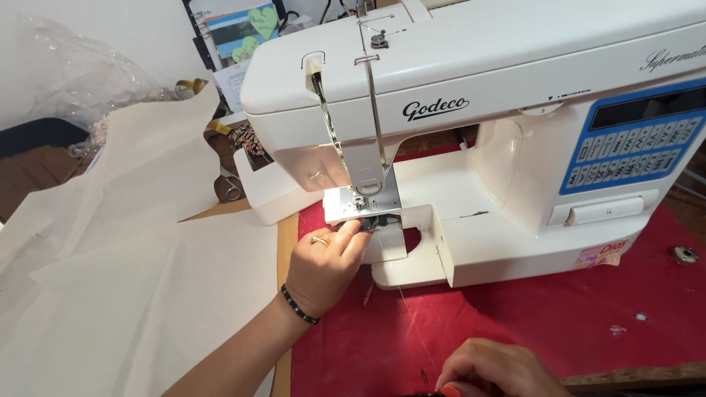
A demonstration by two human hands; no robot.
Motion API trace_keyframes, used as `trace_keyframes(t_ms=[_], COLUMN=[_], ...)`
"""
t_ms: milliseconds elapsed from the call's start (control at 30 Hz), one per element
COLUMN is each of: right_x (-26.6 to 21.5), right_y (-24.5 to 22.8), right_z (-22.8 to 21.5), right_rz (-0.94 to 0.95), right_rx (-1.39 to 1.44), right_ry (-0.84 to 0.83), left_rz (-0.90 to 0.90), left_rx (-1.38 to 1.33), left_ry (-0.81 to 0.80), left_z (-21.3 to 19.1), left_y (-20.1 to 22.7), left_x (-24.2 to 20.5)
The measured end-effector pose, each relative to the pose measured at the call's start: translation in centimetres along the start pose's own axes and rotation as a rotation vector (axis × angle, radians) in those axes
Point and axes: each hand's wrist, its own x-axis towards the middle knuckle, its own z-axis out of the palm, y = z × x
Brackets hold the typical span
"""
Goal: The person threads a sewing machine by pulling thread from a spool, guiding it through the various tension discs and loops on the machine, and eventually threading it through the needle.
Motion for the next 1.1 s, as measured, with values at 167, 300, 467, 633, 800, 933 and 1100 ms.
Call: trace_keyframes(t_ms=[167,300,467,633,800,933,1100], right_x=[0.0,0.2,0.1,0.2,1.1,2.5,3.8], right_y=[0.3,1.0,1.3,0.2,-2.3,-5.1,-7.2], right_z=[-0.1,0.1,0.0,0.6,1.6,1.7,1.6], right_rz=[-0.018,-0.098,-0.135,-0.111,0.002,-0.205,-0.37], right_rx=[-0.005,-0.032,-0.042,-0.05,-0.01,-0.156,-0.215], right_ry=[-0.037,-0.054,-0.087,-0.067,0.188,0.129,0.095], left_rz=[0.061,0.042,0.047,-0.083,-0.446,-0.49,-0.285], left_rx=[0.054,0.07,0.12,0.104,-0.196,-0.221,-0.024], left_ry=[0.037,0.04,-0.01,-0.084,-0.237,-0.231,-0.114], left_z=[0.1,0.2,-0.8,0.3,0.3,0.5,0.5], left_y=[0.0,0.0,-0.2,-0.5,-0.8,-1.3,-2.9], left_x=[0.1,0.3,1.2,-0.3,0.1,-0.2,-0.1])
